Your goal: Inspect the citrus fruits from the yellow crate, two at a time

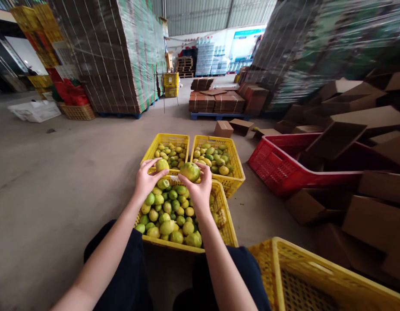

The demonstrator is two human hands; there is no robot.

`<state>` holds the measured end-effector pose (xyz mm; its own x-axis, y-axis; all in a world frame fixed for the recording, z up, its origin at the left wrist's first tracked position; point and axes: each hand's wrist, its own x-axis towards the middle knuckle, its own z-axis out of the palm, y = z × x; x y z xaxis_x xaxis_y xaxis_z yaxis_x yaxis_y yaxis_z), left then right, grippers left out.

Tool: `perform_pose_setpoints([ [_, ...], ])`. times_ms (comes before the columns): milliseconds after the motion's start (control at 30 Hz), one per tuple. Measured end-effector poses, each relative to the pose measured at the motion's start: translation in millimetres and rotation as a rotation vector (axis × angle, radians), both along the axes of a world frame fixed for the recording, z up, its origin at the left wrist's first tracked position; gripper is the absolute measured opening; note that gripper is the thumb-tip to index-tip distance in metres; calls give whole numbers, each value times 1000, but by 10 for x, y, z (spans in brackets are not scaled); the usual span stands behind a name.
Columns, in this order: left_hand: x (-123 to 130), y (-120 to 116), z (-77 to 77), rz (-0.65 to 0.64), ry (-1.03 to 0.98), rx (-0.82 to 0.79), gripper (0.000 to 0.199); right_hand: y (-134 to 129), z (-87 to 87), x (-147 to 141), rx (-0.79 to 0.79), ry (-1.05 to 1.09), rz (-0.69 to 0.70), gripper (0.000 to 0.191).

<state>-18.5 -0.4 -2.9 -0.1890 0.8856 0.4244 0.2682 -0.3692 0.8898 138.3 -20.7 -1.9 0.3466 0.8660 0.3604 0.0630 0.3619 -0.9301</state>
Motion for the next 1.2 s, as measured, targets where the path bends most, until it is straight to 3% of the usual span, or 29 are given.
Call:
perform_pose_setpoints([
  [233,91,60,56,-335,-700,-319,39,28,59,28,-163,397,226,41],
  [467,77,77,94,-442,-1009,-453,16,73,52,49,-268,592,250,35],
  [700,108,43,117,-418,-1035,-455,11,20,113,14,-249,582,337,32],
  [833,94,45,121,-371,-983,-459,13,6,113,31,-248,510,358,31],
  [1000,72,51,103,-404,-892,-418,19,20,86,60,-276,508,381,33],
  [1200,165,23,34,-298,-821,-340,24,30,51,14,-283,525,386,37],
])
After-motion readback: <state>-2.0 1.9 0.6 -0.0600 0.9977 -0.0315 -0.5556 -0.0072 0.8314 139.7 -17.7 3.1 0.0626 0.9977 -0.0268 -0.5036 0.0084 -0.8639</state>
